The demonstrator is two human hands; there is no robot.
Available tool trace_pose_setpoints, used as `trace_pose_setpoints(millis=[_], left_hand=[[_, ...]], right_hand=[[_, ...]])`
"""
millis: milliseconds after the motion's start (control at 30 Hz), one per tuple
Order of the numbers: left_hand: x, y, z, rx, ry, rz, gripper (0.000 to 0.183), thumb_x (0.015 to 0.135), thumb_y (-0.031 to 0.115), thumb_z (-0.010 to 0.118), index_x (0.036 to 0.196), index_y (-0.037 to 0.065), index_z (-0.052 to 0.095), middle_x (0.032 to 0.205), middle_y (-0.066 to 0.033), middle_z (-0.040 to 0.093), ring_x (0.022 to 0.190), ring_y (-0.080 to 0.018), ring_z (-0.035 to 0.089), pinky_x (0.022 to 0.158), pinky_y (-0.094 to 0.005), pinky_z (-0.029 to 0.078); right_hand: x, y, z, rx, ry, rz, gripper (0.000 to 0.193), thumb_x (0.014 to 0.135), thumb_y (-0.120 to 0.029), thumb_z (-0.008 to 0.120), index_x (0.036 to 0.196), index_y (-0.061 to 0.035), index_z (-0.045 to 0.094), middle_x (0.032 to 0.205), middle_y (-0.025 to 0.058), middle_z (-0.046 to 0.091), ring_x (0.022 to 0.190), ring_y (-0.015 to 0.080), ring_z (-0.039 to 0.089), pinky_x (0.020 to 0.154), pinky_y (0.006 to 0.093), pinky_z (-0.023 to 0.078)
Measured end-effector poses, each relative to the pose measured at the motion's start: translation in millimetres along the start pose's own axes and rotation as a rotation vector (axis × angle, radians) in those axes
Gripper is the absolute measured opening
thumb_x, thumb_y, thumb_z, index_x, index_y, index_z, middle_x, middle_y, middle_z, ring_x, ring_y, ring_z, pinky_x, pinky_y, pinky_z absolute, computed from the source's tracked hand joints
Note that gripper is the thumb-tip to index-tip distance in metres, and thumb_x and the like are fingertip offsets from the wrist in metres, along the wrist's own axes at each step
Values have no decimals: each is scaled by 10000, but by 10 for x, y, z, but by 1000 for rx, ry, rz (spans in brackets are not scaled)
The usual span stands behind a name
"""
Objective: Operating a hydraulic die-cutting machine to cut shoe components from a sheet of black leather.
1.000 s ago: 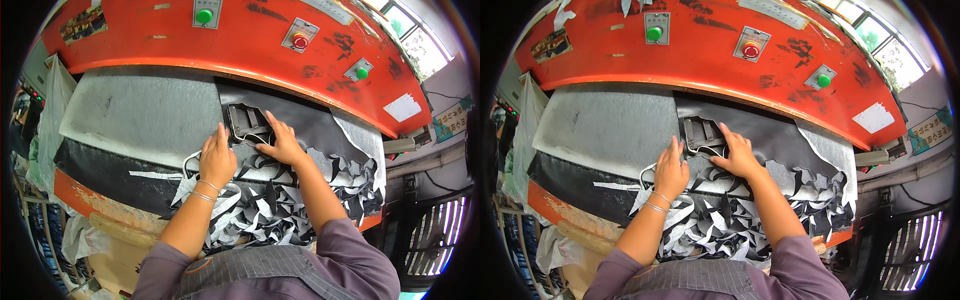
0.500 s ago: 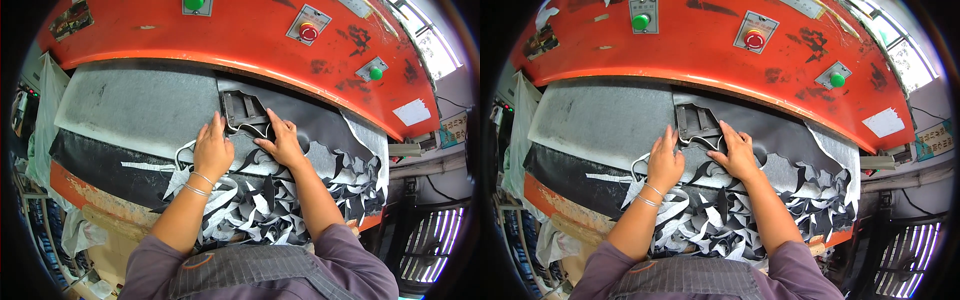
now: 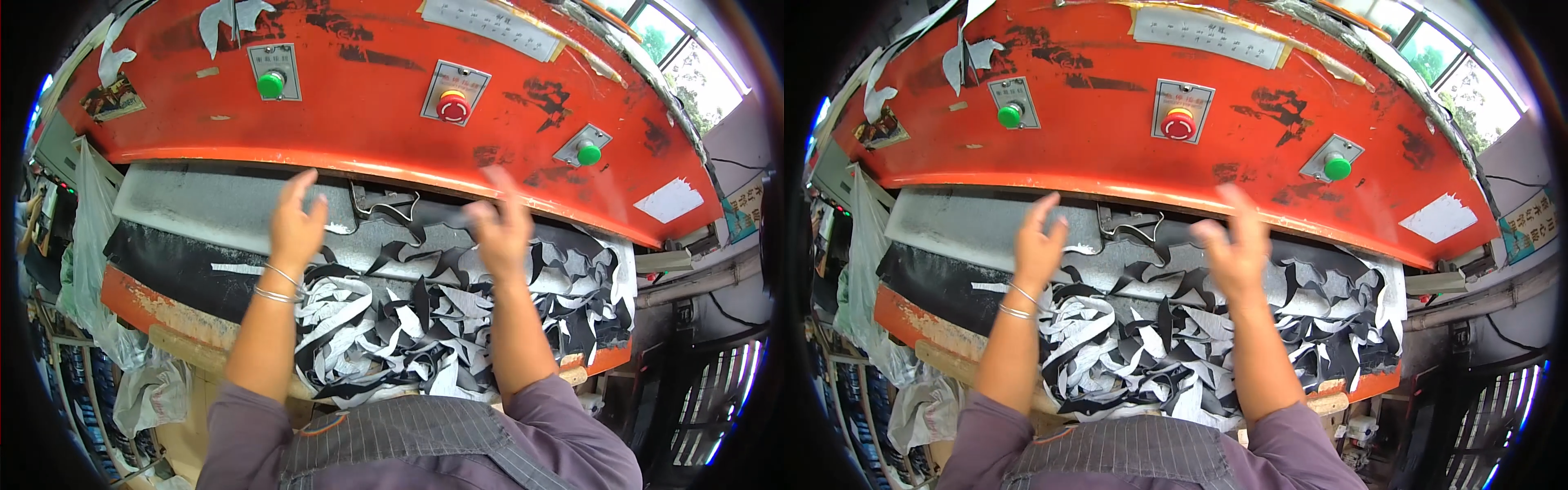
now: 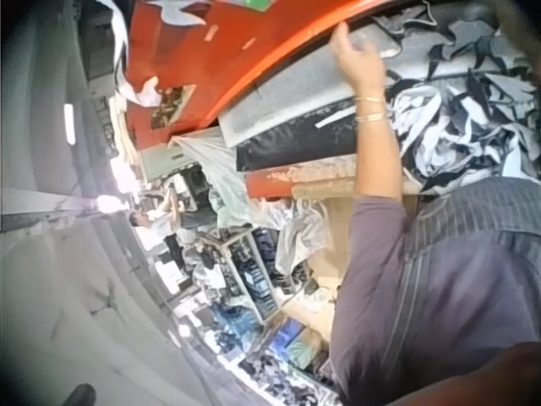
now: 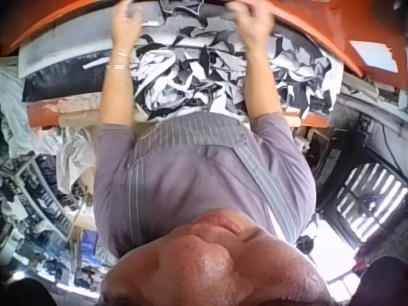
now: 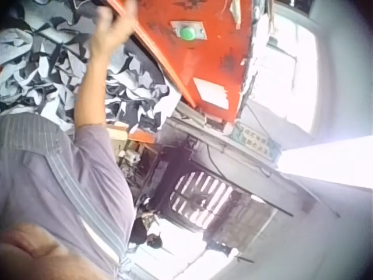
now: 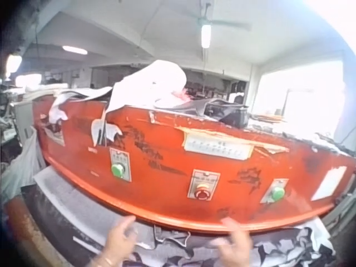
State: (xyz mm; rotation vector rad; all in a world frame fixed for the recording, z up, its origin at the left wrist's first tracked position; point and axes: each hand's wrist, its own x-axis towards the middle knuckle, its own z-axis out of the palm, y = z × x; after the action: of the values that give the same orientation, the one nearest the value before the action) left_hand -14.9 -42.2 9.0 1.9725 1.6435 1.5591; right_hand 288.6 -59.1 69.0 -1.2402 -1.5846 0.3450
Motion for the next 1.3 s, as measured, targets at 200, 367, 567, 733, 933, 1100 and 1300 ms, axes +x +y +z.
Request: trace_pose_setpoints(millis=[200, 367, 567, 733, 933, 1100, 1300], left_hand=[[930, 762, -633, 112, 397, 385, 164, 906, 147, 600, 800, 25, 632, 782, -101, 610, 759, -273, 547, 690, -364, 436], [775, 888, -976, 82, -9, 143, 229, 916, 167, 589, 751, 9, 594, 719, -122, 555, 670, -259, 536, 632, -346, 427], [-1190, 1082, -1021, -75, -568, -71, 179, 847, 239, 636, 792, 74, 680, 762, -127, 629, 733, -304, 608, 675, -378, 494], [-1973, 1241, -916, 95, -621, 71, 312, 833, 315, 634, 658, 59, 669, 652, -97, 622, 707, -297, 599, 658, -388, 496], [-1930, 1222, -813, 165, -481, 60, 288, 788, 258, 653, 583, 61, 609, 619, -111, 596, 649, -311, 571, 603, -415, 471], [-1824, 1201, -792, 154, -592, 42, 297, 775, 291, 647, 596, 56, 623, 630, -117, 603, 673, -318, 583, 614, -426, 479], [-1237, 1145, -1138, -9, -1161, -182, 323, 857, 373, 627, 878, 71, 738, 813, -134, 697, 771, -294, 654, 706, -367, 522]], right_hand=[[944, -164, -980, -535, 937, -418, 555, 1016, -413, 377, 1357, 23, 423, 1414, 251, 374, 1325, 363, 335, 1103, 444, 223], [776, -179, -996, -652, 1009, -277, 480, 991, -346, 456, 1344, -21, 457, 1410, 241, 384, 1338, 368, 318, 1099, 442, 230], [-1449, -565, -889, -371, -570, -154, 427, 742, -384, 784, 1013, -71, 678, 923, 152, 639, 834, 311, 612, 718, 382, 501], [-2301, -943, -559, -585, -869, -166, 712, 613, -356, 823, 1177, -9, 561, 955, 151, 635, 894, 303, 619, 774, 365, 506], [-2324, -920, -424, -623, -725, -135, 389, 607, -241, 807, 862, -62, 573, 849, 76, 614, 849, 252, 615, 704, 344, 504], [-2188, -987, -557, -598, -799, -115, 317, 673, -239, 764, 878, -66, 594, 807, 81, 637, 805, 262, 641, 667, 372, 515], [-949, -807, -541, -47, -1075, 178, 485, 775, -418, 743, 1074, -41, 677, 919, 146, 698, 810, 330, 668, 772, 389, 522]])
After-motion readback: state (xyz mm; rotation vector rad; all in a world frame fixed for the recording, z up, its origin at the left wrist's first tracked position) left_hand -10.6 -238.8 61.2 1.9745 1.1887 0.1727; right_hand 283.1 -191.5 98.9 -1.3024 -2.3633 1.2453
